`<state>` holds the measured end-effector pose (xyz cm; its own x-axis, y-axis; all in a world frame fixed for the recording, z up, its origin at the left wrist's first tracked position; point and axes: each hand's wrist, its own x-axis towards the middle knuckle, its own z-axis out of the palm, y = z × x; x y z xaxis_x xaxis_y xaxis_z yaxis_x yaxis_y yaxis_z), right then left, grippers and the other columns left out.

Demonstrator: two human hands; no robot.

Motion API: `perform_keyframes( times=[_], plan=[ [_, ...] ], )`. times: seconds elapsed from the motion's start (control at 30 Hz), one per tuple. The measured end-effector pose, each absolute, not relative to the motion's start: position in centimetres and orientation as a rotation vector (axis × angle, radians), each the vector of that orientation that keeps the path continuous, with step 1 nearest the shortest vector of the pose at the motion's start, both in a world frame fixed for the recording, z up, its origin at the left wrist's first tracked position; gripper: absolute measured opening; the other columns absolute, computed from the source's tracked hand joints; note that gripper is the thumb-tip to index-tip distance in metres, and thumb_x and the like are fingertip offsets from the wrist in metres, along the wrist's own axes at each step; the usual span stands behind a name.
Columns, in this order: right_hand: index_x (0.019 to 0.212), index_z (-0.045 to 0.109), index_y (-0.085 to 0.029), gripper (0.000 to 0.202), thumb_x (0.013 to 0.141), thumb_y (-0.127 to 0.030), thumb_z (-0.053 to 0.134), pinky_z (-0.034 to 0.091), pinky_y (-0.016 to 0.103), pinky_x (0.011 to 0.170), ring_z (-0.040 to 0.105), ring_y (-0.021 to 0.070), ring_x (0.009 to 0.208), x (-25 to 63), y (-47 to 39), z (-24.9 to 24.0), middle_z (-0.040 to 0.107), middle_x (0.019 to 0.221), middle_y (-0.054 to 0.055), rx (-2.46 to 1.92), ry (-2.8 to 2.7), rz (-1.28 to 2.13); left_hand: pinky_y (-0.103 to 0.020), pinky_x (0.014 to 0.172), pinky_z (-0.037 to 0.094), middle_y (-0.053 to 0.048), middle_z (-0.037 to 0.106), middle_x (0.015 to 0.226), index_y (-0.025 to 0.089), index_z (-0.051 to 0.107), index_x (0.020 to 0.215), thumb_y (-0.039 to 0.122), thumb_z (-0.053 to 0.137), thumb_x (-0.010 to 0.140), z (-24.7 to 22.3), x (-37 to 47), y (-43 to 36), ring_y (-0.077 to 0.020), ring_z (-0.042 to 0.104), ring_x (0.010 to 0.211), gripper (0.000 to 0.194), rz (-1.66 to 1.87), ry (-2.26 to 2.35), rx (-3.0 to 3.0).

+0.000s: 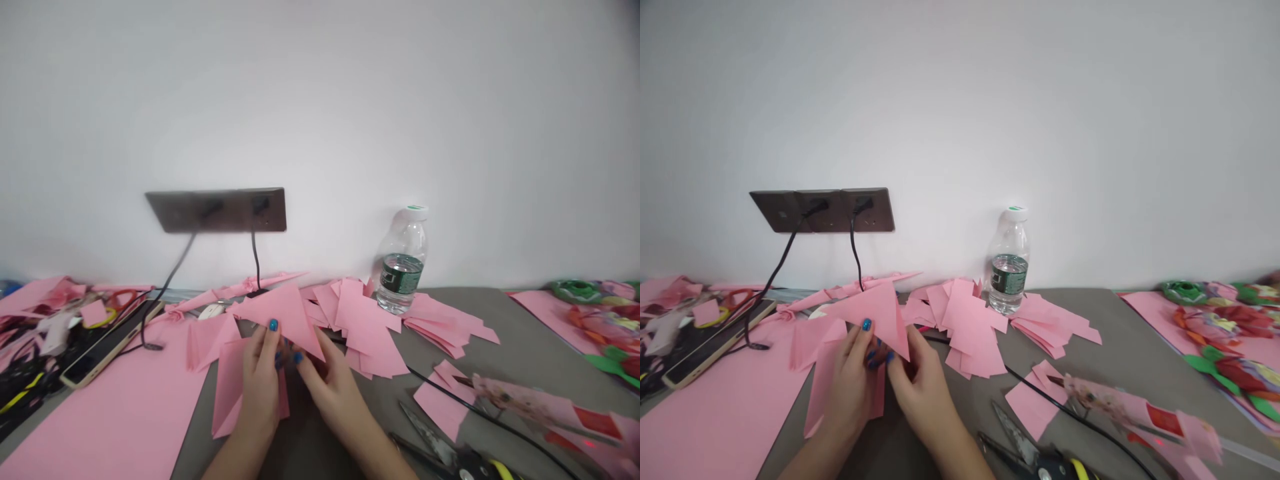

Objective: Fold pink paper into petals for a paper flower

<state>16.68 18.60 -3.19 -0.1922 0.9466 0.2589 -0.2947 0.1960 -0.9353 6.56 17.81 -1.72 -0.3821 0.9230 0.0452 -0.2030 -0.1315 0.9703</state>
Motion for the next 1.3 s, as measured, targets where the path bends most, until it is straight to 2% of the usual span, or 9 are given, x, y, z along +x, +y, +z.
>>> perform_keyframes(
  times=[0.1,0.2,0.3,0.4,0.57,0.7,0.93,1.1,1.3],
  plan=[
    [0.079,0.068,-0.021,0.008,0.081,-0.029,0.070,0.052,0.033,0.065,0.061,0.0217,0.068,16.2,18.0,-3.4,0.066,0.072,0.003,-0.781,-1.319,1.249,-0.020,0.053,0.041,0.006,0.047,0.059,0.019,0.053,0.062,0.056,0.076,0.077,-2.8,7.3,17.4,-0.0104,0.045,0.057,0.047,1.685,1.228,0.780],
    [0.076,0.069,-0.020,0.020,0.082,-0.039,0.071,0.054,0.035,0.065,0.063,0.0239,0.071,16.4,18.1,-3.4,0.068,0.071,0.005,-0.798,-1.238,1.209,-0.023,0.064,0.051,0.001,0.063,0.069,0.017,0.065,0.069,0.050,0.081,0.073,-3.4,7.5,16.9,-0.0149,0.058,0.069,0.037,1.664,1.259,0.734],
    [0.067,0.063,-0.021,0.033,0.083,-0.050,0.071,0.051,0.031,0.060,0.057,0.0190,0.060,16.9,18.4,-3.0,0.061,0.061,0.001,-0.722,-1.175,1.265,-0.030,0.074,0.056,-0.004,0.074,0.078,0.015,0.072,0.077,0.045,0.081,0.073,-3.4,7.4,16.6,-0.0229,0.067,0.081,0.031,1.601,1.249,0.760],
    [0.063,0.057,-0.022,0.040,0.083,-0.055,0.071,0.048,0.028,0.056,0.047,0.0144,0.052,17.3,18.7,-2.6,0.053,0.056,-0.003,-0.687,-1.166,1.291,-0.039,0.091,0.055,-0.010,0.080,0.091,0.015,0.077,0.085,0.042,0.079,0.074,-3.0,7.4,16.2,-0.0313,0.071,0.100,0.029,1.508,1.305,0.759],
    [0.071,0.059,-0.023,0.033,0.084,-0.052,0.070,0.047,0.028,0.059,0.052,0.0165,0.060,17.4,18.9,-2.7,0.057,0.065,-0.002,-0.670,-1.174,1.360,-0.047,0.107,0.048,-0.011,0.081,0.100,0.017,0.079,0.086,0.040,0.078,0.073,-2.2,7.7,15.9,-0.0355,0.068,0.115,0.026,1.469,1.397,0.774],
    [0.066,0.061,-0.023,0.029,0.081,-0.047,0.068,0.045,0.029,0.059,0.053,0.0186,0.062,17.3,18.9,-2.5,0.055,0.063,-0.001,-0.697,-1.150,1.341,-0.048,0.105,0.051,-0.010,0.082,0.095,0.016,0.079,0.084,0.039,0.080,0.070,-2.1,7.6,16.0,-0.0365,0.069,0.113,0.026,1.471,1.376,0.835],
    [0.052,0.046,-0.022,0.041,0.079,-0.045,0.067,0.025,0.028,0.048,0.028,0.0123,0.051,17.7,18.8,-2.9,0.034,0.053,-0.005,-0.817,-1.070,1.221,-0.046,0.101,0.052,-0.009,0.081,0.086,0.020,0.079,0.074,0.038,0.077,0.074,-2.6,7.4,15.5,-0.0368,0.070,0.108,0.019,1.382,1.532,0.877],
    [0.050,0.037,-0.024,0.049,0.079,-0.050,0.066,0.024,0.028,0.048,0.026,0.0114,0.049,17.7,19.0,-3.4,0.028,0.051,-0.007,-0.830,-0.997,1.172,-0.039,0.081,0.059,-0.007,0.080,0.078,0.022,0.073,0.061,0.040,0.079,0.074,-2.7,7.4,15.2,-0.0360,0.072,0.101,0.023,1.384,1.508,0.887],
    [0.052,0.033,-0.025,0.047,0.082,-0.048,0.061,0.023,0.026,0.044,0.020,0.0105,0.047,18.0,19.9,-3.6,0.025,0.051,-0.009,-0.810,-0.826,1.103,-0.038,0.076,0.058,-0.006,0.077,0.074,0.020,0.075,0.070,0.046,0.079,0.070,-3.1,7.0,15.5,-0.0338,0.072,0.091,0.027,1.321,1.544,0.906]
  ],
)
